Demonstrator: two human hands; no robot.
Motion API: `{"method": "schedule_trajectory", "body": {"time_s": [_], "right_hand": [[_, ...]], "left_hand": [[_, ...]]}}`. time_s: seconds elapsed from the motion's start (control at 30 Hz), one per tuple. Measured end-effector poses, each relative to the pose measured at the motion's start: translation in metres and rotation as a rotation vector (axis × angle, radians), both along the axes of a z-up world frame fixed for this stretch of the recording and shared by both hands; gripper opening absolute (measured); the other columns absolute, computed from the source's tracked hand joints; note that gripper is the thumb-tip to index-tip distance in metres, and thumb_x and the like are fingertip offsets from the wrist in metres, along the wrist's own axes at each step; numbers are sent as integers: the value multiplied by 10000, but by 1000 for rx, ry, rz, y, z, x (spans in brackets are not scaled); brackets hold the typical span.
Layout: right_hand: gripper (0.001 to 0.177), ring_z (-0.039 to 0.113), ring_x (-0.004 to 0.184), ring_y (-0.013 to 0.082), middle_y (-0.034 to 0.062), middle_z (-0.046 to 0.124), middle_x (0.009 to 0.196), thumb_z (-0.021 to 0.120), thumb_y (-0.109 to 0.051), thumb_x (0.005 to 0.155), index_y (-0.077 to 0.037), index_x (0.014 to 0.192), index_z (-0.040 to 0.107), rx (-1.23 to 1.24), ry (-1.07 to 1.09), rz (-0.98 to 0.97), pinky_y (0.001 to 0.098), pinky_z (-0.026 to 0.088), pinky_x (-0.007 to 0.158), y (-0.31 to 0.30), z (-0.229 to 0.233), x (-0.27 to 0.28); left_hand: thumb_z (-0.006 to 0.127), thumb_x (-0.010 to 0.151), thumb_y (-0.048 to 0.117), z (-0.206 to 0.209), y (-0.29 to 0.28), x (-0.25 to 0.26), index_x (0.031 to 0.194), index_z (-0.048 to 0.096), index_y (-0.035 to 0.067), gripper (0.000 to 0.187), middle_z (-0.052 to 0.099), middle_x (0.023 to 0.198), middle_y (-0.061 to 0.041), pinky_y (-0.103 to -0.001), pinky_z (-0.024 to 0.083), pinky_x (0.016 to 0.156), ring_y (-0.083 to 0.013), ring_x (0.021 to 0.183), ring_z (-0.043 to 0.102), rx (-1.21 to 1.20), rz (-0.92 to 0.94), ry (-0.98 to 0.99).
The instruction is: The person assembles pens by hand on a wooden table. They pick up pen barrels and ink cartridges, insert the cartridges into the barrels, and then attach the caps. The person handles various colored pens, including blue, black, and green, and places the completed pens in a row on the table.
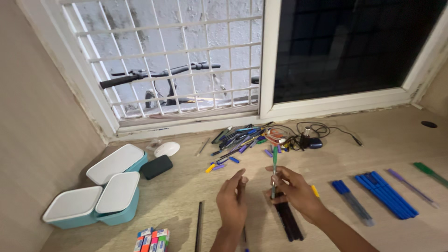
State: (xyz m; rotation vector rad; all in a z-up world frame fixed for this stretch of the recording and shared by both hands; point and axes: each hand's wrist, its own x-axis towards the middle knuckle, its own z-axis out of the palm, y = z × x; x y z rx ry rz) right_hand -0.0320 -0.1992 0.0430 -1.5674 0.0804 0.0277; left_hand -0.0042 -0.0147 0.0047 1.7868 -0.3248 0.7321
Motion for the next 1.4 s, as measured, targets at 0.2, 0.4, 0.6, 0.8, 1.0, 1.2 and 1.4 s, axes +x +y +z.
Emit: {"method": "schedule_trajectory", "body": {"time_s": [0.2,0.4,0.6,0.8,1.0,1.2,1.4], "right_hand": [[318,726,760,182,58,645,951,593,-101,984,-51,1292,649,-147,-143,83,319,575,603,-44,-22,0],[323,723,820,161,53,683,1009,667,44,818,-2,1129,742,-501,-484,-84,309,618,688,-101,-12,-24],[236,715,744,218,115,729,978,781,-51,799,5,1025,745,-819,-357,-396,344,572,649,-162,19,-73],[259,776,670,246,127,783,988,783,-115,760,-37,1006,759,-792,-323,-611,346,593,638,-226,34,-117],[236,727,698,279,185,766,899,803,-128,825,-82,1056,794,-938,-153,-844,371,551,678,-280,29,-148],[354,773,882,228,122,764,956,769,-128,859,-65,1198,691,-836,-272,-990,354,574,693,-343,-3,-153],[440,782,859,223,56,812,946,738,-142,876,-115,1290,591,-888,-167,-1096,352,588,749,-366,-27,-153]], "left_hand": [[672,962,149,53,-44,2,1383,644,138,422,765,933,-121,-327,546,618,-206,670,672,40,-187,-104],[686,982,166,70,-113,5,1260,735,116,287,734,784,-103,-305,535,590,-137,624,685,0,-317,24],[724,962,137,70,-200,-6,1168,761,56,225,742,809,-94,-273,511,537,-127,623,664,-148,-496,17],[703,947,122,82,-274,-16,1151,751,65,217,762,938,-94,-261,553,561,-132,661,688,-134,-621,-71],[747,920,186,66,-357,-7,1036,796,114,145,760,844,-106,-345,560,667,-236,713,726,30,-539,29],[803,817,230,41,-438,16,834,803,152,80,782,831,-59,-384,578,734,-257,805,756,248,-502,276],[811,803,208,29,-496,36,777,783,156,64,789,831,-47,-400,604,750,-249,832,775,511,-535,418]]}}
